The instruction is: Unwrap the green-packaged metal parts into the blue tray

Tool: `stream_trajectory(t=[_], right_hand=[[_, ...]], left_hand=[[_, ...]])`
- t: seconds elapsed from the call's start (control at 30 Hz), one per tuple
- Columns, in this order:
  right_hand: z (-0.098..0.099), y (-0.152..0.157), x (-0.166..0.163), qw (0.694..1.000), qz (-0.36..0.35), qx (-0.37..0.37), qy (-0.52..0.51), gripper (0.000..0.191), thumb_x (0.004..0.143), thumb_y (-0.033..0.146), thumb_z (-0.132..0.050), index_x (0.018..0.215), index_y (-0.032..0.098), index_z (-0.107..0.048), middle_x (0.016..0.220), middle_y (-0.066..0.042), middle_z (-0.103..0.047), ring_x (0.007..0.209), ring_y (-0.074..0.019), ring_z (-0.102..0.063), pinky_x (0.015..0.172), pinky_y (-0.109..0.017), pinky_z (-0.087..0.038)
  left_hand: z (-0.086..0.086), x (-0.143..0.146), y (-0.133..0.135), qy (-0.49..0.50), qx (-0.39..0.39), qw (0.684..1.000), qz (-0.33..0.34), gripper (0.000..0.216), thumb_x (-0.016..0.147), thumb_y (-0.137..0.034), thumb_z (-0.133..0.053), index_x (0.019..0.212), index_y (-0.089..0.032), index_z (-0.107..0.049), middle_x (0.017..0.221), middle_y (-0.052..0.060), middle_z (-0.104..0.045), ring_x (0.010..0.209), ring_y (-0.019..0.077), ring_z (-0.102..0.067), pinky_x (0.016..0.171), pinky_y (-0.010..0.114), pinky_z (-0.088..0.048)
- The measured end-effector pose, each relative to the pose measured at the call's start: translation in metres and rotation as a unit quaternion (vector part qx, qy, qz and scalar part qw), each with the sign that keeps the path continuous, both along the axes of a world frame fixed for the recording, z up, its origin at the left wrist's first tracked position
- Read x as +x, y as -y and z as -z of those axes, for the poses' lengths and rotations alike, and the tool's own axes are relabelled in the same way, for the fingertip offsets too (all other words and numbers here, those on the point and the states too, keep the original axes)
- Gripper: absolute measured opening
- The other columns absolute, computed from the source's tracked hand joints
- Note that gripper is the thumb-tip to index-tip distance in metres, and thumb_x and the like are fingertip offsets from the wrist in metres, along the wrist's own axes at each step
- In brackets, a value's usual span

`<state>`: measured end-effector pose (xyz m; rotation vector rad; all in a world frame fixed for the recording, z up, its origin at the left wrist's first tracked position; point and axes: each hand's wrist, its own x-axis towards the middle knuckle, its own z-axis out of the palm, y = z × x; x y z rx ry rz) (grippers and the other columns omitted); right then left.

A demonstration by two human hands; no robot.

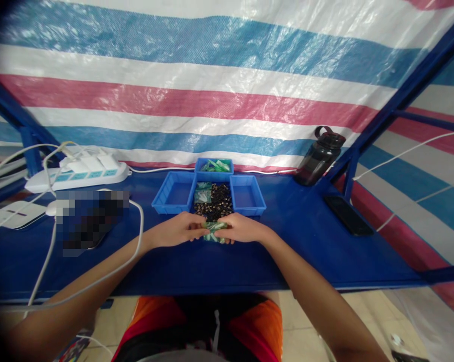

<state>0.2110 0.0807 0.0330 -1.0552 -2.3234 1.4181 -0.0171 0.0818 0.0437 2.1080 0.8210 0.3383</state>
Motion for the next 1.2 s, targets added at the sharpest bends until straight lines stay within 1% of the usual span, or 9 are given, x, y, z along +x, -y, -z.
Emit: stream_trajectory(t=[0.2,0.4,0.57,0.7,0.77,0.9,1.0,1.1,1.2], right_hand=[[0.0011,-0.0007,-0.0018,0.994,-0.009,0.108,0.034,0.031,0.087,0.041,-0.054,0.068,0.016,-0.056,0.057,0.001,-0.061,0.053,-0.0122,-0.058,0.051,-0.021,-0.041],[-0.0011,0.0015,-0.0020,0.991,0.026,0.131,0.023,0.029,0.085,0.040,-0.056,0.069,0.016,-0.054,0.053,0.003,-0.058,0.050,-0.0113,-0.056,0.047,-0.019,-0.036],[-0.0033,0.0024,-0.0008,0.990,0.047,0.136,-0.007,0.030,0.085,0.040,-0.056,0.067,0.016,-0.053,0.053,0.003,-0.057,0.047,-0.0096,-0.052,0.046,-0.018,-0.034],[-0.0027,0.0017,0.0008,0.973,0.067,0.219,-0.030,0.030,0.082,0.042,-0.060,0.069,0.015,-0.060,0.052,0.003,-0.053,0.047,-0.0084,-0.044,0.047,-0.019,-0.031],[-0.0018,0.0018,0.0009,0.964,0.072,0.255,-0.034,0.028,0.081,0.041,-0.062,0.072,0.015,-0.064,0.052,0.003,-0.054,0.048,-0.0087,-0.044,0.048,-0.020,-0.032],[0.0004,0.0030,0.0007,0.952,0.076,0.293,-0.044,0.023,0.082,0.039,-0.062,0.082,0.017,-0.069,0.058,0.000,-0.059,0.050,-0.0103,-0.048,0.052,-0.021,-0.036],[-0.0004,0.0042,0.0007,0.949,0.075,0.300,-0.062,0.024,0.080,0.040,-0.064,0.087,0.018,-0.069,0.057,0.001,-0.056,0.050,-0.0102,-0.047,0.052,-0.022,-0.037],[-0.0040,0.0055,0.0002,0.956,0.063,0.278,-0.069,0.033,0.074,0.045,-0.070,0.094,0.018,-0.066,0.059,0.002,-0.055,0.050,-0.0099,-0.047,0.052,-0.022,-0.039],[-0.0073,0.0061,-0.0004,0.965,0.071,0.241,-0.070,0.036,0.072,0.047,-0.071,0.090,0.018,-0.062,0.064,0.001,-0.058,0.053,-0.0104,-0.051,0.051,-0.021,-0.041]], left_hand=[[-0.0006,-0.0015,-0.0003,0.002,0.007,1.000,0.011,0.033,0.088,-0.040,-0.050,0.069,-0.014,-0.058,0.055,-0.002,-0.056,0.050,0.0091,-0.052,0.049,0.018,-0.037],[0.0014,-0.0018,0.0002,0.006,0.000,1.000,0.022,0.033,0.087,-0.040,-0.052,0.068,-0.014,-0.057,0.055,-0.002,-0.054,0.050,0.0081,-0.050,0.048,0.017,-0.037],[0.0031,-0.0006,-0.0022,0.001,-0.130,0.991,-0.038,0.047,0.084,-0.059,-0.048,0.075,-0.014,-0.056,0.057,0.000,-0.058,0.047,0.0106,-0.056,0.039,0.016,-0.038],[0.0017,0.0017,-0.0043,0.003,-0.269,0.959,-0.085,0.076,0.080,-0.077,-0.028,0.081,-0.009,-0.061,0.051,0.004,-0.059,0.041,0.0145,-0.058,0.032,0.018,-0.037],[0.0008,0.0024,-0.0040,-0.003,-0.311,0.946,-0.095,0.082,0.078,-0.079,-0.026,0.084,-0.007,-0.063,0.052,0.006,-0.061,0.041,0.0161,-0.060,0.031,0.019,-0.038],[0.0019,0.0019,-0.0036,0.006,-0.360,0.928,-0.089,0.065,0.077,-0.071,-0.048,0.096,-0.010,-0.062,0.058,0.006,-0.065,0.044,0.0162,-0.061,0.029,0.018,-0.036],[0.0034,0.0002,-0.0056,0.078,-0.384,0.915,-0.090,0.046,0.075,-0.055,-0.065,0.091,-0.013,-0.057,0.067,0.005,-0.067,0.051,0.0139,-0.063,0.034,0.015,-0.039],[0.0019,-0.0015,-0.0082,0.149,-0.365,0.914,-0.095,0.037,0.073,-0.042,-0.072,0.087,-0.014,-0.052,0.074,0.005,-0.067,0.058,0.0124,-0.064,0.040,0.014,-0.043],[-0.0011,-0.0018,-0.0091,0.180,-0.316,0.927,-0.091,0.033,0.075,-0.038,-0.070,0.089,-0.014,-0.051,0.079,0.005,-0.066,0.062,0.0134,-0.065,0.040,0.015,-0.044]])
